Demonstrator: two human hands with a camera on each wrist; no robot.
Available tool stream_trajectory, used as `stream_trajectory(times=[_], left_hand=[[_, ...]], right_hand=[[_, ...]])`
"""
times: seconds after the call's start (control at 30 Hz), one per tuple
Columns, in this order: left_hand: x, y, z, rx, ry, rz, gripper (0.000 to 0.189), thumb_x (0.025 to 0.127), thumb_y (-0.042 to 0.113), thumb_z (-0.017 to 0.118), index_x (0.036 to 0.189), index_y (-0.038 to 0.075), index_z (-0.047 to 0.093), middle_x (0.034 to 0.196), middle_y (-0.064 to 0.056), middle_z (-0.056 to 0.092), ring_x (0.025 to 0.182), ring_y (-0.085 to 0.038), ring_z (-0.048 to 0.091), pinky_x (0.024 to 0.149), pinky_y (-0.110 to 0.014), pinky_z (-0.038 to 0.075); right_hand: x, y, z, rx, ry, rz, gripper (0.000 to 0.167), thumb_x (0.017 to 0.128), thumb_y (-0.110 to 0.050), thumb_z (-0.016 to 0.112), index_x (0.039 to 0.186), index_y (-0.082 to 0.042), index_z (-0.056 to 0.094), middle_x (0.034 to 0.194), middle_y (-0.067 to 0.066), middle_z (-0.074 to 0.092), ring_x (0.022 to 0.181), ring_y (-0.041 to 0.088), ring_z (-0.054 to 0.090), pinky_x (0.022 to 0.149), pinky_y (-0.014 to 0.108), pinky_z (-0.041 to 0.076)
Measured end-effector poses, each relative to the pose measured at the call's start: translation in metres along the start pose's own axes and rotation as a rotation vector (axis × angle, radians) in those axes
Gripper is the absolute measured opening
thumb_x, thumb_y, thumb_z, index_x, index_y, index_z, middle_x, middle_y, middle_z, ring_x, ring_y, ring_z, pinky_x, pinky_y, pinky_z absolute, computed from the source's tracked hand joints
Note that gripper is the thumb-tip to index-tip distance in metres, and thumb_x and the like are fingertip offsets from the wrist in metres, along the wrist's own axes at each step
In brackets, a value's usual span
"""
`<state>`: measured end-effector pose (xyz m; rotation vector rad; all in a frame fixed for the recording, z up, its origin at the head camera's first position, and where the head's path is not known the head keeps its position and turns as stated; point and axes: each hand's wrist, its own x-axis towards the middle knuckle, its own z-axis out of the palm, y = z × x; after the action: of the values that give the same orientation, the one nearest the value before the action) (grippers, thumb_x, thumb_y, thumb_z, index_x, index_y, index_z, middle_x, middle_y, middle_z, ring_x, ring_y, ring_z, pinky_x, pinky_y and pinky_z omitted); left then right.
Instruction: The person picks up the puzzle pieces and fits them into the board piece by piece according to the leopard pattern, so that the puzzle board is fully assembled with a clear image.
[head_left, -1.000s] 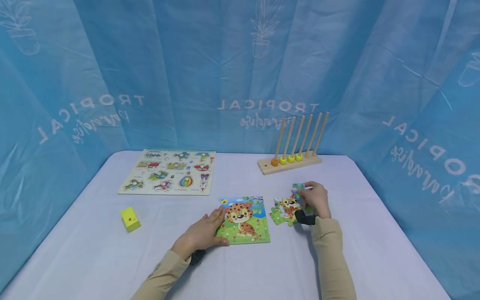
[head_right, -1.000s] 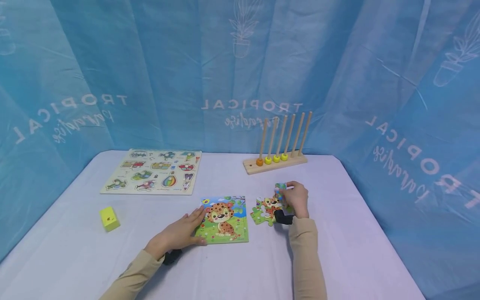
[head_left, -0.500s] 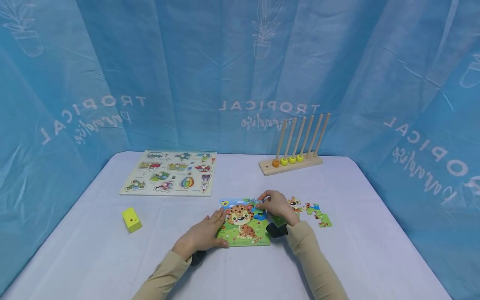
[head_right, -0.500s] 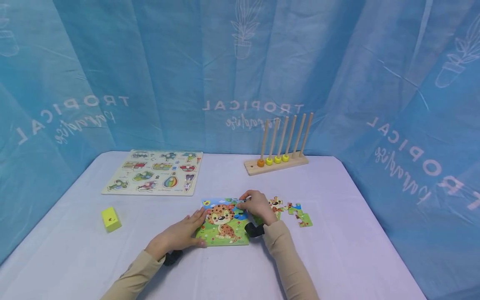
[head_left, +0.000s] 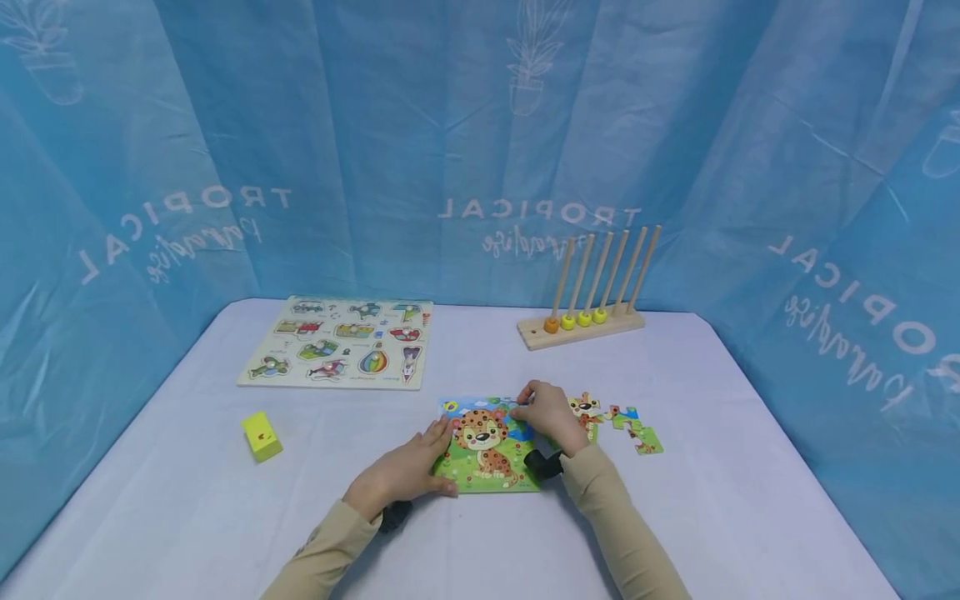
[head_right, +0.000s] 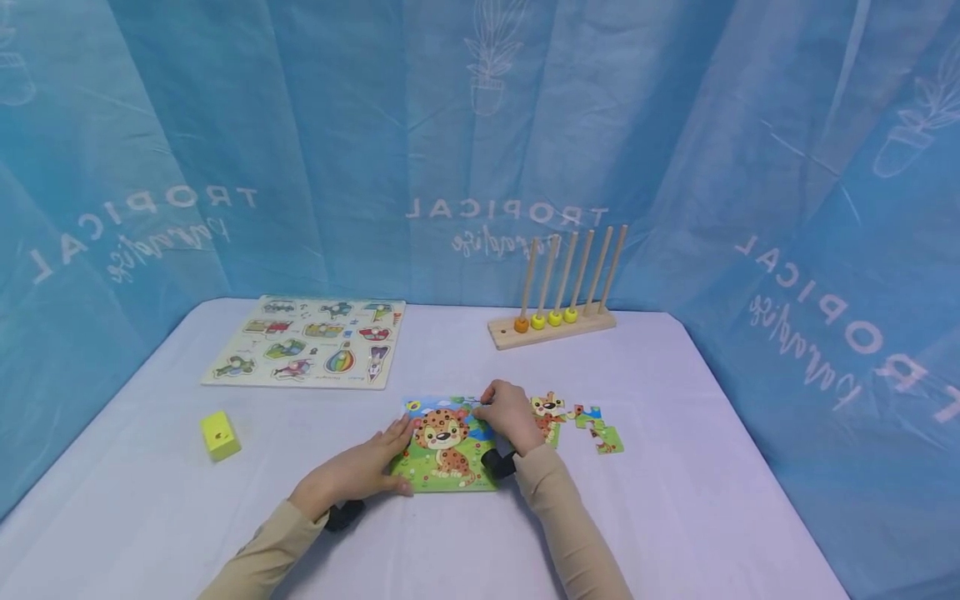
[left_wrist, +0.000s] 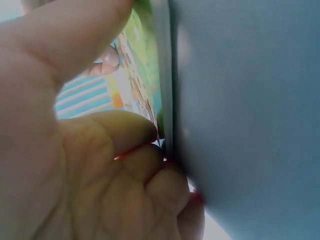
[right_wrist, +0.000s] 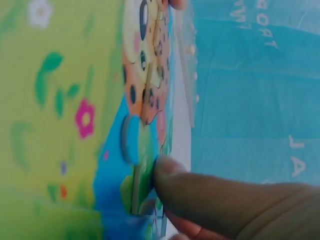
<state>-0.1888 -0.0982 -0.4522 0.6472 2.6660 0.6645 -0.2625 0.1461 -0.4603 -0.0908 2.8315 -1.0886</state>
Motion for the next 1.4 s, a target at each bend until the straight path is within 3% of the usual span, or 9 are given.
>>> stream_trajectory(times=[0.33,0.57,0.7,0.77,0.87,0.97,1.07,1.3,1.4], left_hand=[[0.001,-0.001,0.0,0.041,0.021,0.023,0.094,0.084,0.042,0.071,0.151,-0.003,0.025,0.161,-0.019,0.017,0.149,-0.035,0.02,0.122,-0.05,0.023],[0.004,-0.001,0.001,0.071,0.039,0.025,0.096,0.082,0.043,0.073,0.151,-0.003,0.026,0.161,-0.02,0.019,0.148,-0.036,0.022,0.122,-0.052,0.023],[0.005,-0.002,0.002,0.064,0.049,0.018,0.096,0.081,0.043,0.074,0.151,-0.003,0.026,0.161,-0.019,0.019,0.148,-0.035,0.022,0.122,-0.051,0.023],[0.005,-0.002,0.002,0.06,0.051,0.014,0.095,0.081,0.043,0.074,0.15,-0.003,0.027,0.16,-0.02,0.02,0.148,-0.035,0.023,0.122,-0.05,0.024],[0.004,-0.001,0.002,0.049,0.049,0.006,0.096,0.081,0.043,0.074,0.15,-0.003,0.027,0.161,-0.019,0.02,0.148,-0.035,0.022,0.122,-0.049,0.024],[0.004,-0.001,0.002,0.046,0.051,0.012,0.096,0.081,0.043,0.074,0.15,-0.004,0.027,0.161,-0.019,0.019,0.148,-0.035,0.022,0.122,-0.05,0.024],[0.004,0.0,0.004,0.05,0.055,0.019,0.096,0.082,0.043,0.073,0.151,-0.004,0.026,0.161,-0.02,0.019,0.148,-0.035,0.022,0.122,-0.05,0.023],[0.004,0.001,0.006,0.064,0.057,0.024,0.095,0.083,0.044,0.071,0.15,-0.007,0.026,0.16,-0.021,0.018,0.148,-0.037,0.02,0.121,-0.052,0.024],[0.004,0.0,0.006,0.076,0.063,0.014,0.096,0.083,0.045,0.071,0.15,-0.005,0.025,0.161,-0.02,0.018,0.149,-0.035,0.02,0.122,-0.051,0.023]], right_hand=[[0.003,0.006,-0.005,0.034,0.003,-0.009,0.018,0.087,-0.021,0.073,0.093,-0.007,0.064,0.079,0.008,0.061,0.063,0.017,0.051,0.053,0.026,0.042],[0.006,0.034,-0.045,0.069,0.04,0.004,0.027,0.093,-0.024,0.065,0.113,-0.005,0.065,0.105,0.015,0.065,0.085,0.025,0.062,0.065,0.032,0.052],[0.003,0.054,-0.066,0.027,-0.035,0.048,0.042,0.089,-0.019,0.07,0.127,-0.005,0.059,0.122,0.018,0.059,0.104,0.029,0.059,0.074,0.035,0.053],[0.0,0.061,-0.072,0.019,-0.074,0.05,0.05,0.085,-0.016,0.074,0.131,-0.005,0.056,0.126,0.019,0.057,0.104,0.029,0.058,0.075,0.034,0.052],[0.0,0.065,-0.071,0.037,-0.106,0.024,0.057,0.081,-0.01,0.076,0.134,-0.004,0.054,0.125,0.019,0.056,0.094,0.025,0.057,0.07,0.031,0.051],[0.002,0.061,-0.063,0.061,-0.112,0.003,0.052,0.081,0.0,0.072,0.13,-0.003,0.057,0.118,0.017,0.056,0.078,0.021,0.057,0.061,0.029,0.051],[0.004,0.054,-0.055,0.023,-0.104,0.006,0.044,0.082,0.005,0.066,0.124,-0.003,0.061,0.113,0.016,0.057,0.075,0.019,0.055,0.057,0.027,0.051],[0.008,0.048,-0.048,-0.171,-0.095,-0.003,0.037,0.085,0.002,0.059,0.122,-0.001,0.061,0.113,0.017,0.061,0.097,0.026,0.057,0.083,0.039,0.053],[0.01,0.051,-0.047,-0.1,-0.074,-0.019,0.03,0.094,-0.003,0.054,0.123,-0.001,0.059,0.106,0.016,0.061,0.086,0.026,0.059,0.074,0.04,0.053]])
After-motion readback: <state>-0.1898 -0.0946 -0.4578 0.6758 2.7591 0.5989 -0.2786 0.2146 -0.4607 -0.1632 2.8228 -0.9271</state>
